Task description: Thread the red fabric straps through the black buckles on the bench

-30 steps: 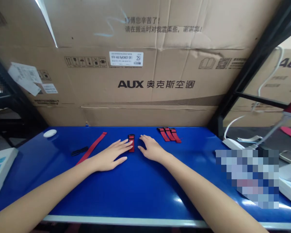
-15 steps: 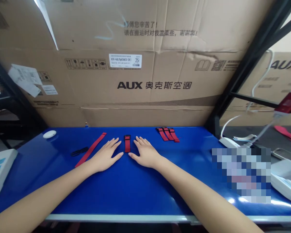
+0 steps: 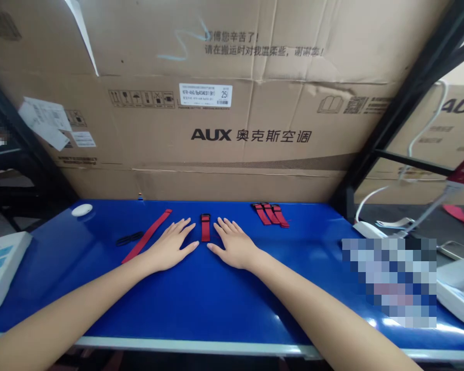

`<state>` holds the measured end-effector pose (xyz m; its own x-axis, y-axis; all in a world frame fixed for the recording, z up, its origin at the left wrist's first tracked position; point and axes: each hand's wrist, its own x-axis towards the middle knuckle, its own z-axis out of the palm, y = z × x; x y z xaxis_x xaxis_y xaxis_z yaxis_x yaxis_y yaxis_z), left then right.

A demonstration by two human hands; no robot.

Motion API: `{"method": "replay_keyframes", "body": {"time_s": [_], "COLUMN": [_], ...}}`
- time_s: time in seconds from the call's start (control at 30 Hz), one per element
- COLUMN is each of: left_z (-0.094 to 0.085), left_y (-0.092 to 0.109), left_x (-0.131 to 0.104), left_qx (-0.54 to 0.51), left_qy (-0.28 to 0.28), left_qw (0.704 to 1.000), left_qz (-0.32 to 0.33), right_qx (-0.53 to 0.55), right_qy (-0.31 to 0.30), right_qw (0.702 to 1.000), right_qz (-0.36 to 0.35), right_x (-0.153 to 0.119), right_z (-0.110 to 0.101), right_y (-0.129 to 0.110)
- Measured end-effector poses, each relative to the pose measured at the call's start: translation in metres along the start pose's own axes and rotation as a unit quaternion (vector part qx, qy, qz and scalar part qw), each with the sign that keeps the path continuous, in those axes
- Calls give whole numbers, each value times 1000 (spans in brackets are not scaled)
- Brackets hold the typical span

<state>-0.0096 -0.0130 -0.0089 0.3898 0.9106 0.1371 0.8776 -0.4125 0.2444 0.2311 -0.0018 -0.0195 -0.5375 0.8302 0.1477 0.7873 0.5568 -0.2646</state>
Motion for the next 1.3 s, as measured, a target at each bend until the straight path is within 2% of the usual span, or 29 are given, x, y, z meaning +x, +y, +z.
{"method": "replay_keyframes", "body": {"time_s": [0.77,1.3], "left_z": [2,-2], "left_y": [-2,0], "left_x": [0,0], "left_qx": [-10,-6], "left_qy": [13,3], "left_qw": [1000,1000], "left_qz": [8,2], "right_qx": [6,10], "right_qy": [10,9], "right_qw": [1000,1000], "right_qz": [-4,-1], "right_x": [0,1], "right_z": [2,1], "right_y": [3,3]}}
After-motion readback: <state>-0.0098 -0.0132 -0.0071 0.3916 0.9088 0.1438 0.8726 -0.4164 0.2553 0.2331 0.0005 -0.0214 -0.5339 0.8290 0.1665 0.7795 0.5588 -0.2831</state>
